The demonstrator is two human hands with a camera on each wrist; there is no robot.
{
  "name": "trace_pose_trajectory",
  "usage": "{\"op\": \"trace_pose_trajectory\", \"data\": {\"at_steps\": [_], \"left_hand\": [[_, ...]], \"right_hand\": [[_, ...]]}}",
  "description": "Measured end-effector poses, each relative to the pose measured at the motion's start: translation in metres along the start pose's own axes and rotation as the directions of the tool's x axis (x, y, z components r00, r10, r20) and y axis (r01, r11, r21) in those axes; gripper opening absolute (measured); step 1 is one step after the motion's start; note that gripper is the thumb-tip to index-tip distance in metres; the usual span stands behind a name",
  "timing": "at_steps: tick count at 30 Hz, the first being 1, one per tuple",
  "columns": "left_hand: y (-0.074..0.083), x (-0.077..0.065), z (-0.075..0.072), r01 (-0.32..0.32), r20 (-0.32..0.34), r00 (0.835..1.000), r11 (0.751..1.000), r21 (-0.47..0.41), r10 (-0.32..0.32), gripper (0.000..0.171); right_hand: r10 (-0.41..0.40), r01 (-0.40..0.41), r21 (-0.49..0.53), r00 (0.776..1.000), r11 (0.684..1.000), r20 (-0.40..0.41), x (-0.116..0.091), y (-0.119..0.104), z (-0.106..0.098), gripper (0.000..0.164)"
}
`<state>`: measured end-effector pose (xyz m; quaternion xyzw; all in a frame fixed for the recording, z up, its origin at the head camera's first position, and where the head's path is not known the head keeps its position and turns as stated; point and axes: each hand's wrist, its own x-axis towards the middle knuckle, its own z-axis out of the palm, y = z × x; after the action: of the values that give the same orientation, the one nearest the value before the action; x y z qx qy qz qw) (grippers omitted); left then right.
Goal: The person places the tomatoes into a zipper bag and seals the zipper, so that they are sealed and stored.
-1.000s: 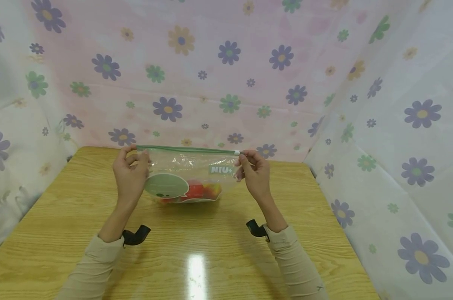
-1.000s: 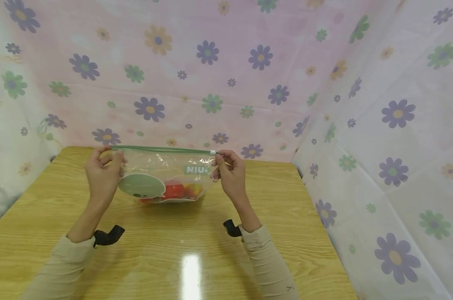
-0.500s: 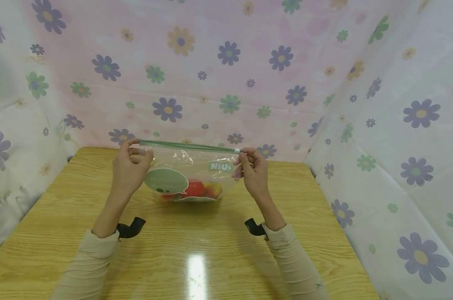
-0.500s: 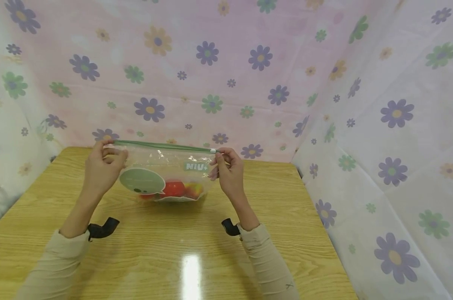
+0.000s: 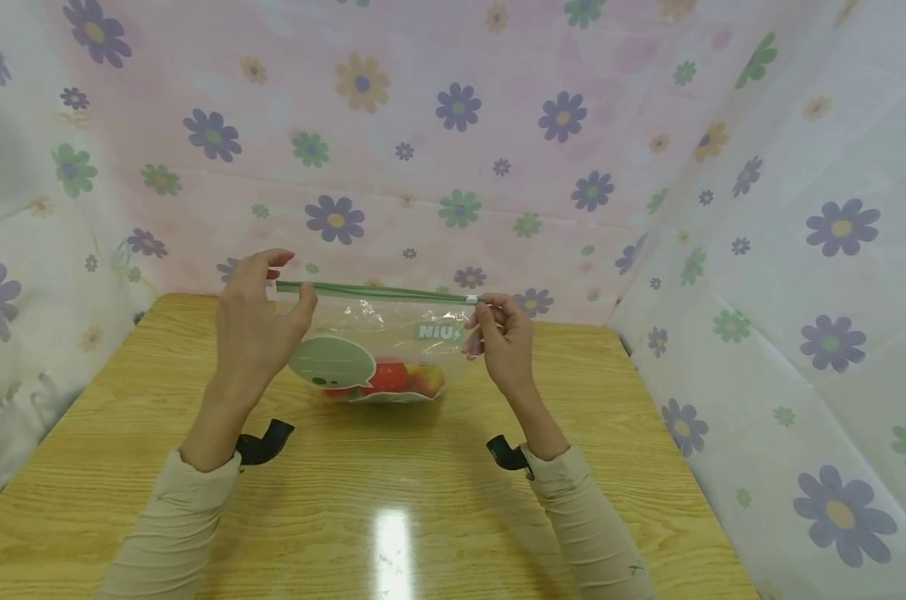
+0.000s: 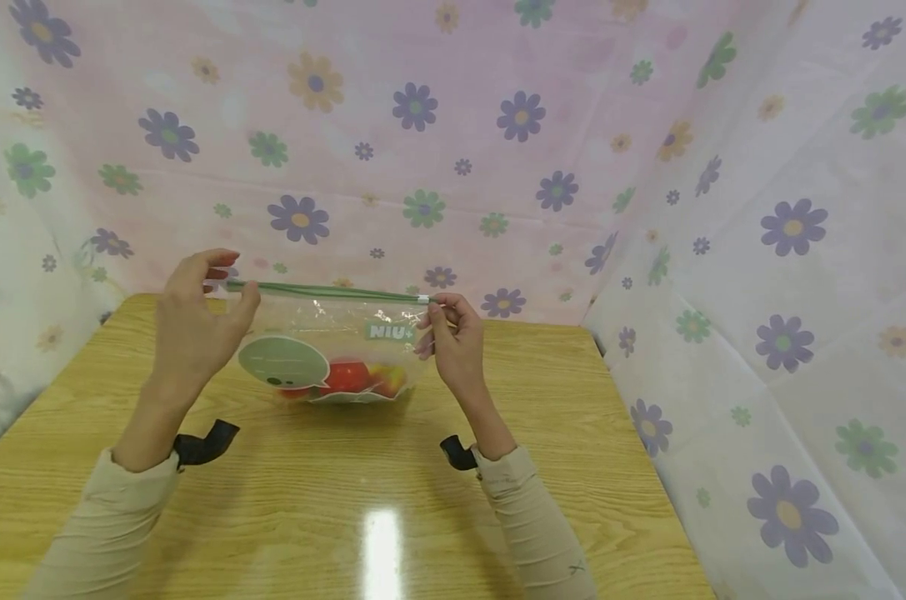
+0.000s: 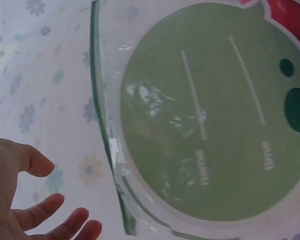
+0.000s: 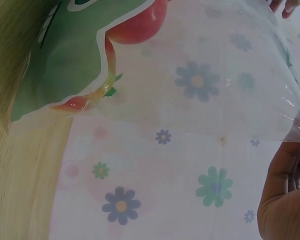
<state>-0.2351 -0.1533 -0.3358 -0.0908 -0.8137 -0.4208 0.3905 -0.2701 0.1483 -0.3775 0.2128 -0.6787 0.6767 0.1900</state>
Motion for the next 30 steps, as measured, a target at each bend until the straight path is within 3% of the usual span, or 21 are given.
{"op": "trace_pose_trajectory", "data": {"at_steps": [4, 8, 15, 21, 24, 30], "left_hand": [[0.016, 0.004, 0.002, -0.110, 0.053, 0.992, 0.993, -0.049, 0.113, 0.028], [0.031, 0.005, 0.011, -0.159, 0.147, 0.974, 0.983, -0.093, 0.171, 0.023], [0.044, 0.006, 0.035, -0.244, 0.342, 0.903, 0.966, -0.086, 0.259, 0.021], [0.048, 0.006, 0.054, -0.269, 0.453, 0.856, 0.963, -0.023, 0.250, 0.026], [0.051, 0.006, 0.062, -0.281, 0.470, 0.847, 0.960, -0.001, 0.248, 0.026], [0.055, 0.009, 0.077, -0.280, 0.465, 0.854, 0.959, 0.031, 0.234, 0.026]], "right_hand": [[-0.010, 0.010, 0.001, 1.000, 1.000, -0.006, 0.000, -0.001, 0.001, 0.017], [-0.006, 0.006, -0.001, 1.000, 1.000, -0.004, 0.000, -0.002, 0.002, 0.017], [-0.012, 0.012, -0.002, 1.000, 1.000, 0.001, 0.000, -0.001, 0.004, 0.018], [-0.005, 0.005, 0.003, 1.000, 1.000, 0.003, -0.001, 0.001, 0.006, 0.020], [0.006, -0.006, 0.016, 1.000, 1.000, 0.015, -0.002, 0.000, 0.007, 0.022], [0.027, -0.028, 0.029, 0.999, 0.999, 0.035, -0.001, -0.001, 0.009, 0.024]]}}
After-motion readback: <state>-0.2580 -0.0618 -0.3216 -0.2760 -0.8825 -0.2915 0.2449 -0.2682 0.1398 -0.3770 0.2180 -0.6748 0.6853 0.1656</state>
